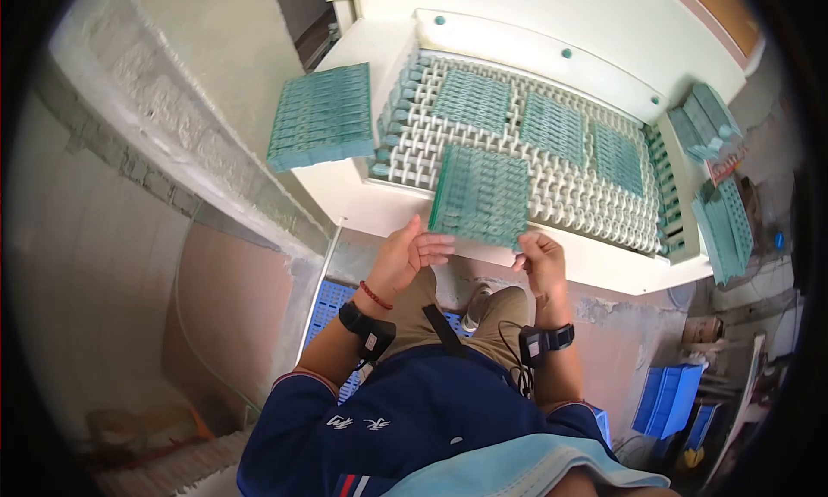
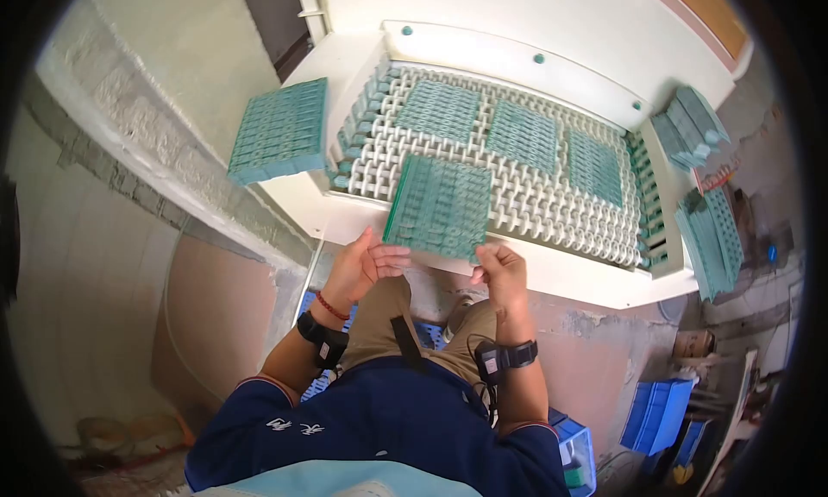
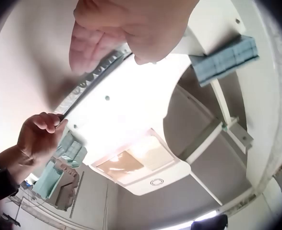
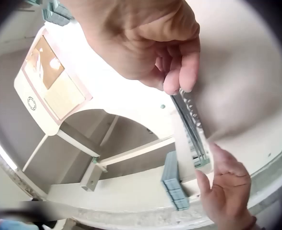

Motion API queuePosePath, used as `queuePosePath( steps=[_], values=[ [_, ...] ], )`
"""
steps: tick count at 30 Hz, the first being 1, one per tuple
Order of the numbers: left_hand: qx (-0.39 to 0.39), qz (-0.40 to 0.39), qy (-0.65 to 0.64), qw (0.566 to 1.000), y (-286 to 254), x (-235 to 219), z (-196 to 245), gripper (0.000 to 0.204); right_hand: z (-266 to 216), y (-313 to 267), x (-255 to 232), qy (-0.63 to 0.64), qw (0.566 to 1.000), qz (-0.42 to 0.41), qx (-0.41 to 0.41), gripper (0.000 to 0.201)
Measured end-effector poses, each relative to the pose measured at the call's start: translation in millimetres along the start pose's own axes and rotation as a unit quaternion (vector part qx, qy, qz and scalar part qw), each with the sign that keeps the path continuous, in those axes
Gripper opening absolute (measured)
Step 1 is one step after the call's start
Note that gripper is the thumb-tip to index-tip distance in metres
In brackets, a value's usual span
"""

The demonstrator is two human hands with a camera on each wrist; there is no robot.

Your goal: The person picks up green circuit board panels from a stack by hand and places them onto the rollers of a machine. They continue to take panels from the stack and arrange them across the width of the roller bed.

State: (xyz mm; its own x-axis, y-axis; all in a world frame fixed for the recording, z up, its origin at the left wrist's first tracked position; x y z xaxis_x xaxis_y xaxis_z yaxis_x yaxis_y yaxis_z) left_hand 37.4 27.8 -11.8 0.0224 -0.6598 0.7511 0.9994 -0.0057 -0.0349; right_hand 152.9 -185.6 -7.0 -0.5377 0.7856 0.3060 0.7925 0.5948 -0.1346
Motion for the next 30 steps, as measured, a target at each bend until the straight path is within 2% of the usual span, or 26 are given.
queuePosePath(
  steps=[3, 5, 9, 13, 19, 22, 24, 26, 27, 28, 29, 30],
  values=[
    [-0.042, 0.027, -0.055, 0.997, 10, -2, -20, 0.032, 14, -9, -9, -0.036, 0.999, 0.01, 0.012, 0.015],
    [-0.012, 0.047, 0.008, 0.999, 9, -6, -24, 0.027, 14, -13, -11, -0.061, 0.998, 0.022, -0.019, 0.014],
    [-0.007, 0.066, 0.078, 0.995, 9, -1, -23, 0.027, 2, -13, -16, -0.131, 0.99, 0.031, -0.037, 0.014],
    [0.026, 0.091, 0.082, 0.992, 7, -8, -7, 0.025, -5, -18, -39, -0.071, 0.996, 0.054, -0.025, 0.014],
    [0.044, 0.159, 0.12, 0.979, 11, -33, 25, 0.022, -21, -24, -103, -0.058, 0.985, 0.148, -0.064, 0.015],
    [0.041, 0.178, 0.138, 0.973, 19, -34, 26, 0.025, -33, -19, -114, -0.098, 0.977, 0.185, -0.044, 0.016],
    [0.043, 0.185, 0.148, 0.971, 24, -29, 26, 0.026, -46, -19, -116, -0.194, 0.953, 0.228, -0.043, 0.019],
    [0.021, 0.229, 0.22, 0.948, 20, -23, 26, 0.028, -50, -24, -137, -0.19, 0.953, 0.231, -0.048, 0.019],
    [0.021, 0.227, 0.22, 0.949, 18, -28, 23, 0.028, -52, -27, -155, -0.186, 0.953, 0.233, -0.053, 0.02],
    [0.064, 0.252, 0.374, 0.89, 13, -35, 26, 0.027, -52, -32, -176, -0.176, 0.949, 0.253, -0.071, 0.02],
    [0.103, 0.27, 0.517, 0.806, 9, -36, 29, 0.027, -56, -38, -193, -0.177, 0.943, 0.27, -0.08, 0.018],
    [0.102, 0.268, 0.515, 0.808, 6, -31, 29, 0.027, -59, -45, -209, -0.176, 0.939, 0.281, -0.089, 0.017]
  ],
)
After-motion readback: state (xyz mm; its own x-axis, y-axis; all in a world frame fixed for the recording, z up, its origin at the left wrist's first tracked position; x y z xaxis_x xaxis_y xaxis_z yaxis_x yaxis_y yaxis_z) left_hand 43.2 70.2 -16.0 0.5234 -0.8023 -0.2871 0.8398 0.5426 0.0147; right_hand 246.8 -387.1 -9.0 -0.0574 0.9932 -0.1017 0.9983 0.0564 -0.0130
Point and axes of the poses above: each hand's wrist, its own y-axis towards the middle knuckle, its own x-axis out of the palm, z = x × y, the point moved 4 cm from there along y, towards the middle knuckle, and after that the axes turned 12 degrees about -z, right-handed, at the moved point
